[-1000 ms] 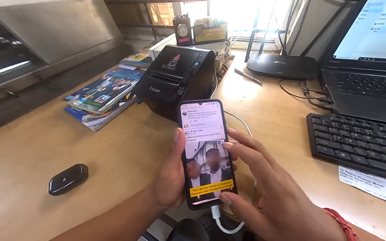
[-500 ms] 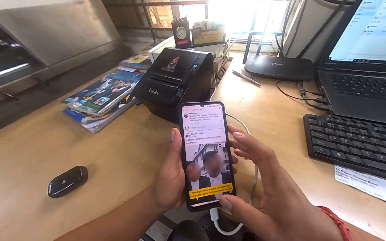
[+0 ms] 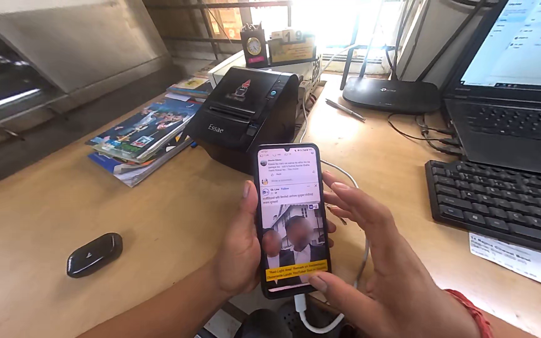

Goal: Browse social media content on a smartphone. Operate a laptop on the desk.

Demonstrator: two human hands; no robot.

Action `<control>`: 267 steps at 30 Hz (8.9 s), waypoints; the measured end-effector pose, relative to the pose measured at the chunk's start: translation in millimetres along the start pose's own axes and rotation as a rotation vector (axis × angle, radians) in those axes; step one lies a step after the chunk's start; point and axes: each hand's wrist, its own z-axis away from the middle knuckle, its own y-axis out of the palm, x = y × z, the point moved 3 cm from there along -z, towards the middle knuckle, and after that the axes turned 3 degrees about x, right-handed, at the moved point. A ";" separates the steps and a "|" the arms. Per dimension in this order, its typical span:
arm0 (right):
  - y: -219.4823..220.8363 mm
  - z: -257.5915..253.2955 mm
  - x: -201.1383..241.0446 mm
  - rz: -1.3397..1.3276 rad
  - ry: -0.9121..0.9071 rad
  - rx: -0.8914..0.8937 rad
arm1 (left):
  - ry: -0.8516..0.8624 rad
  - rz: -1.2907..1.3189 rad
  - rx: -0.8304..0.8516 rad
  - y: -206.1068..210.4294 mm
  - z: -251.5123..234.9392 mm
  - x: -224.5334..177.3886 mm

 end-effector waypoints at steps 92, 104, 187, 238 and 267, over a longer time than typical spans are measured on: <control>4.7 6.3 7.7 0.294 -0.112 0.046 | 0.043 -0.014 -0.075 4.8 -1.6 -2.9; 3.8 5.3 4.1 0.384 -0.015 0.037 | 0.054 -0.041 -0.090 3.1 -1.3 -1.6; -0.2 5.8 8.2 0.324 -0.055 -0.038 | 0.056 -0.048 -0.129 4.7 -0.9 -1.4; -2.6 3.7 8.3 0.287 -0.057 -0.074 | 0.033 -0.081 -0.141 5.4 -0.6 -1.3; -1.3 5.3 7.0 0.326 -0.047 -0.055 | 0.038 -0.071 -0.112 4.9 -0.4 -1.7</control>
